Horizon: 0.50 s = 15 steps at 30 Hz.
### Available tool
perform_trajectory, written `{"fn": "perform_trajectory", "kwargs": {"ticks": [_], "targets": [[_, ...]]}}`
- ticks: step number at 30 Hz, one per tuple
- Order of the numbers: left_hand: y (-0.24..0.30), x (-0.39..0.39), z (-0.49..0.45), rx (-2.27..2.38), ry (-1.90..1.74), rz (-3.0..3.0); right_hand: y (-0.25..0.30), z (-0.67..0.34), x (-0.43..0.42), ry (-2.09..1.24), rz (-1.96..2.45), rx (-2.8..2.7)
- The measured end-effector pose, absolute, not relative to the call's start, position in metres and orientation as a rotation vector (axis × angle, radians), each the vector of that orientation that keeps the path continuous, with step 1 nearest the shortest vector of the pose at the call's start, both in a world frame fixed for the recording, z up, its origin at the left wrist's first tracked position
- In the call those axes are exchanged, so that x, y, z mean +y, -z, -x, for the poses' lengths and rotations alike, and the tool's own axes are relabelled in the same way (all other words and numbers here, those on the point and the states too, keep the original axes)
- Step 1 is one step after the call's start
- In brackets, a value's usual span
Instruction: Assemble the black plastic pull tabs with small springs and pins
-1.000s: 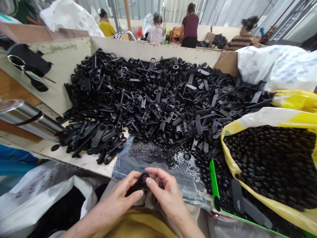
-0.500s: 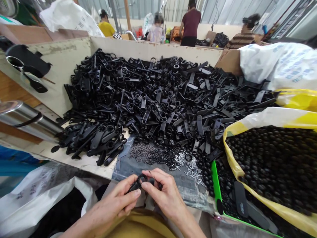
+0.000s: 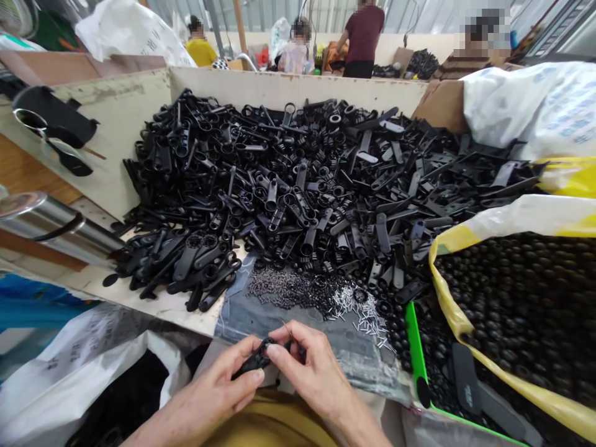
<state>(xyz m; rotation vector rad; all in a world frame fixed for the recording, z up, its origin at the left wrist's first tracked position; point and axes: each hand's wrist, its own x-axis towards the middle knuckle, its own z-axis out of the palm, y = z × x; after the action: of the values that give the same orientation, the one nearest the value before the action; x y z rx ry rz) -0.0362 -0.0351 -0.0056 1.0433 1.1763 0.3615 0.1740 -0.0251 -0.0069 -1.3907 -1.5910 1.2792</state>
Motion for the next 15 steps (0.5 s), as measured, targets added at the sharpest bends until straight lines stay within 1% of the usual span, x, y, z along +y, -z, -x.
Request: {"fn": "perform_trajectory", "kwargs": {"ticks": [6, 15], "targets": [[-0.006, -0.027, 0.032, 1.267, -0.257, -1.158, -0.006, -0.174, -0.009, -1.241, 1.357, -1.847], [-0.013, -0.024, 0.029, 1.275, -0.305, -1.071, -0.005, -0.168, -0.006, -1.248, 1.402, -1.795]]}}
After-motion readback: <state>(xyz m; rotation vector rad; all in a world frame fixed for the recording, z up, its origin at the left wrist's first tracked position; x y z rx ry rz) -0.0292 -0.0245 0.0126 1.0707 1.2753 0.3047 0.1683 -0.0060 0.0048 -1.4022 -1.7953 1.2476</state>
